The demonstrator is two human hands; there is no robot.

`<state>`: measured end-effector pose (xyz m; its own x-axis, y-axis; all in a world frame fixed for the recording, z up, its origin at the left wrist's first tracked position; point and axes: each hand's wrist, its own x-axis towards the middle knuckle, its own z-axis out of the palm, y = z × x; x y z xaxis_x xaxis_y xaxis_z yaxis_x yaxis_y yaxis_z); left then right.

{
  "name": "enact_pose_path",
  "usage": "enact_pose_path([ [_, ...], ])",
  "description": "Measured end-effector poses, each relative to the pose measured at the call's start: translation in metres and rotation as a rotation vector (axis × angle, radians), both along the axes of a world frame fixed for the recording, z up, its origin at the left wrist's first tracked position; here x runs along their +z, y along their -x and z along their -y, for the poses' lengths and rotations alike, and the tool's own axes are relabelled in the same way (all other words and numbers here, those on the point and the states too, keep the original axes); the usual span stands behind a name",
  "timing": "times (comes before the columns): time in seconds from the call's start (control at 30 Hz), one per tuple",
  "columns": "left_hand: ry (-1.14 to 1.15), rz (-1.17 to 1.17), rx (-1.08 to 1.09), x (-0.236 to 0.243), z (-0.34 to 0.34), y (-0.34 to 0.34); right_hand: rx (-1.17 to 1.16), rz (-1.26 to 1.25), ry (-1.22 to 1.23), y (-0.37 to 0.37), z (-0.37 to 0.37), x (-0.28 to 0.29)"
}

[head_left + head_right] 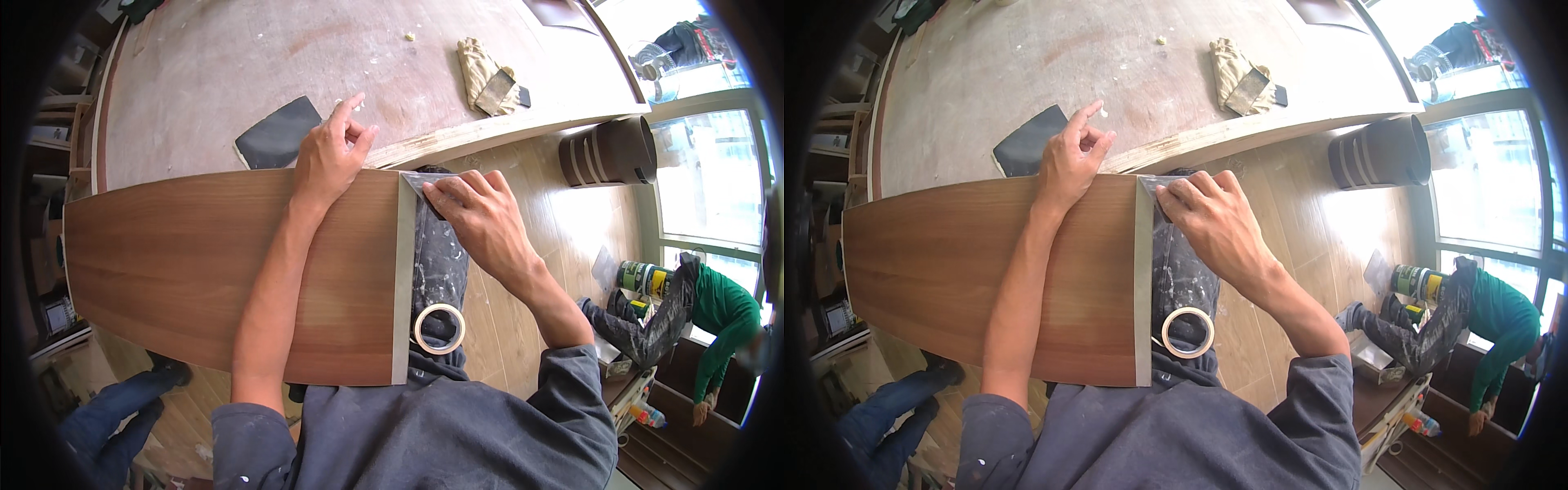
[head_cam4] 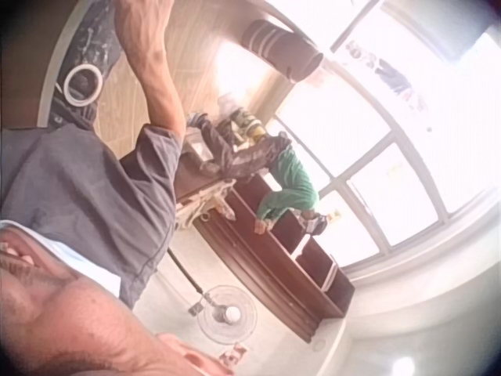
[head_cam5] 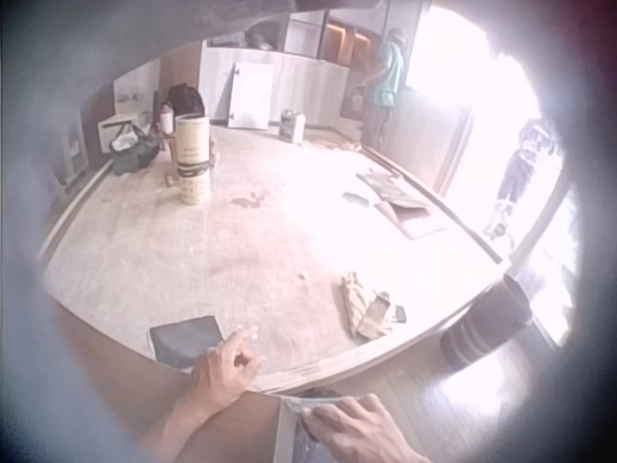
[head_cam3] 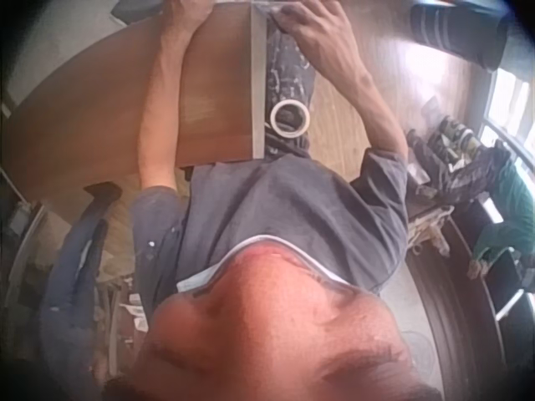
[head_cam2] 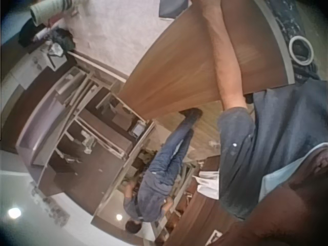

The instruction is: The person applies masking tape to the edges of a wooden panel, then uses a scraper to press and smooth the tape along the edges. The person continues applying tape to additional edges and smooths them with the scraper.

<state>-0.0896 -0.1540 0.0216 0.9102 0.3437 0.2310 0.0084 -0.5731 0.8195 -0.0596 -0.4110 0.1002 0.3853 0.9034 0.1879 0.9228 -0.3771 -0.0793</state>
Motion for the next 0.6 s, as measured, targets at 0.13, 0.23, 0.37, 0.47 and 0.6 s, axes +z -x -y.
enact_pose_path([
  [0.13,-0.001,0.008,-0.003,-0.0009,-0.0002,-0.0005,-0.002,0.010,0.001,-0.0007,0.0000,-0.0009],
  [0.23,-0.020,0.012,-0.011,0.0018,-0.0001,-0.0003,-0.002,0.003,0.002,-0.0027,0.0005,-0.0014],
  [0.37,-0.019,0.005,-0.009,0.0007,-0.0002,-0.0009,0.000,-0.004,0.002,-0.0044,0.0003,-0.0010],
  [0.47,-0.017,0.003,-0.005,0.0010,0.0000,-0.0007,0.025,0.001,0.026,-0.0079,0.0007,0.0013],
  [0.6,-0.010,0.005,0.000,0.0000,0.0004,0.0000,0.043,-0.011,0.013,-0.0091,0.0008,0.0008],
])
